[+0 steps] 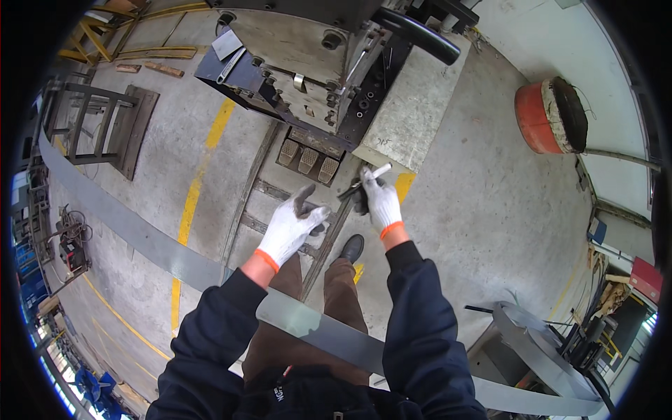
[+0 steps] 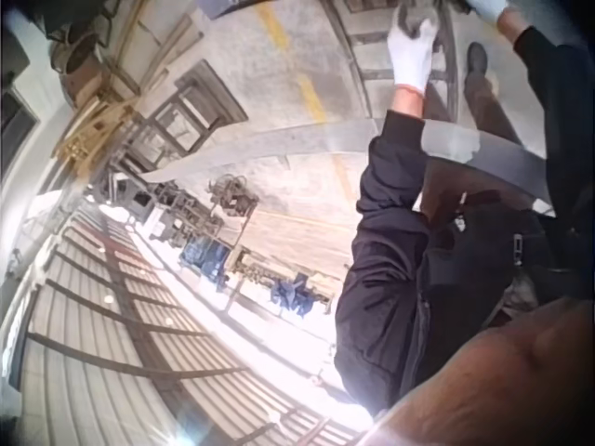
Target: Moving large metal coils using a crane hoist and interacting with industrial fabrication machinery.
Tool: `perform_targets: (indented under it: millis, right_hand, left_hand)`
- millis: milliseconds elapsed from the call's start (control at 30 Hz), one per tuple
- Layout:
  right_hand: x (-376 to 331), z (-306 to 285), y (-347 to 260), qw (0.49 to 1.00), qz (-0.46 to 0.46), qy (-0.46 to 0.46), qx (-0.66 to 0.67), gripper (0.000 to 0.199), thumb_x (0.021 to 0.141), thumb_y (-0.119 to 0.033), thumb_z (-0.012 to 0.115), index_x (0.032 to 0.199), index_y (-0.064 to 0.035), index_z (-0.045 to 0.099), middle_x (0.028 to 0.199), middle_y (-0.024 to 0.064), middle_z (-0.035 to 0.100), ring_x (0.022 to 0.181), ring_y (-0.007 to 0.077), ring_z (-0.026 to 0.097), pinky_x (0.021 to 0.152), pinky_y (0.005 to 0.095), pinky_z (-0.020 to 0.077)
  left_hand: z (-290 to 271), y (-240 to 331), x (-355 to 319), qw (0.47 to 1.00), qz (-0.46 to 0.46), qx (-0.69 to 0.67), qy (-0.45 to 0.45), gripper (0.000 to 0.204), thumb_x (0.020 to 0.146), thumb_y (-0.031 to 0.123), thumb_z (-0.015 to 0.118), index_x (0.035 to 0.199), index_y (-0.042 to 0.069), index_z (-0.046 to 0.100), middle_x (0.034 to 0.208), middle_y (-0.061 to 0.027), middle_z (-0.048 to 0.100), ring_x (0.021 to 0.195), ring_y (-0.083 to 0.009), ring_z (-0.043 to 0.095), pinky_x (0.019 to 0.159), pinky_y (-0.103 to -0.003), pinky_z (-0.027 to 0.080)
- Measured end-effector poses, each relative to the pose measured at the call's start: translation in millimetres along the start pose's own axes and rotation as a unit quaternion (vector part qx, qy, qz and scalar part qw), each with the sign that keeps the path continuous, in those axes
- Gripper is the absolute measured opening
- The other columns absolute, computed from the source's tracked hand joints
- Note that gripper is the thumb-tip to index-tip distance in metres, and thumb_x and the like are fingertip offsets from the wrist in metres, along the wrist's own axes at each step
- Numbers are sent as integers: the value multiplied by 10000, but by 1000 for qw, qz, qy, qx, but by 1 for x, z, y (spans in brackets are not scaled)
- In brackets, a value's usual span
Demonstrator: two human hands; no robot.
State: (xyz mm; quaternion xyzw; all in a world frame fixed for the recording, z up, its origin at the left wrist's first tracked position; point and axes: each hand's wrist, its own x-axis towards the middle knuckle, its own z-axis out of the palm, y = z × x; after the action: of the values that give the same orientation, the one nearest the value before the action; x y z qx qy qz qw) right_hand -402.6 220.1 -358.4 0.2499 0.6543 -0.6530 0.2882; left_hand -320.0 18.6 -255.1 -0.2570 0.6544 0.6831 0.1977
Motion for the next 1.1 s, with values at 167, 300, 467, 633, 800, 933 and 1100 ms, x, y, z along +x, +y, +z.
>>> perform_targets:
  millis: [167, 300, 467, 633, 800, 933, 1100]
  right_hand:
    - [119, -31, 5, 891, -106, 126, -423, 792, 957, -701, 517, 952, 58, 746, 854, 297, 702, 872, 431, 715, 817, 500, 548]
    - [171, -16, -48, 869, -81, 168, -458, 832, 929, -750, 512, 1000, 39, 764, 1029, 321, 715, 1029, 473, 696, 919, 513, 549]
    - [161, -5, -78, 801, -107, 186, -558, 766, 914, -745, 544, 1054, -29, 779, 1082, 282, 734, 1016, 425, 723, 887, 502, 574]
    - [114, -32, -5, 804, -188, 140, -546, 539, 926, -547, 631, 1061, -47, 781, 992, 240, 753, 951, 406, 736, 856, 479, 583]
    - [57, -52, 44, 836, -222, 18, -502, 406, 962, -400, 678, 1091, -26, 770, 820, 141, 755, 659, 239, 728, 641, 362, 581]
    - [-8, -35, 6, 899, -110, -87, -416, 363, 991, -355, 671, 1129, -31, 758, 745, 73, 719, 563, 139, 661, 542, 306, 541]
    - [-41, -54, -9, 915, -75, -111, -379, 392, 992, -364, 664, 1139, -9, 738, 742, 87, 721, 564, 142, 652, 522, 301, 520]
  left_hand:
    - [-21, 29, -33, 997, -5, 41, -60, 523, 989, 276, 717, 1382, -47, 597, 1075, -78, 714, 949, -111, 667, 855, -260, 543]
    - [-36, 26, -55, 991, 9, 126, -52, 491, 983, 274, 724, 1343, -45, 624, 1146, -118, 723, 1039, -146, 673, 933, -295, 539]
    - [-48, 14, -72, 989, 26, 143, -17, 447, 982, 280, 712, 1306, -24, 653, 1116, -126, 737, 1035, -173, 698, 927, -312, 542]
    - [-47, 29, -84, 987, 37, 155, -28, 416, 988, 250, 706, 1300, -21, 654, 1099, -115, 745, 1027, -160, 694, 933, -314, 542]
    - [-51, 37, -117, 984, 103, 138, -34, 453, 973, 297, 718, 1301, -9, 655, 1115, -141, 741, 1029, -201, 714, 914, -336, 547]
    - [-86, 44, -187, 941, 215, 261, 10, 421, 946, 293, 734, 1261, 23, 663, 1099, -143, 736, 1010, -318, 711, 895, -394, 559]
    - [-141, -15, -317, 886, 153, 406, 161, 344, 952, 331, 712, 1145, 46, 716, 1081, -161, 736, 1030, -345, 703, 912, -421, 568]
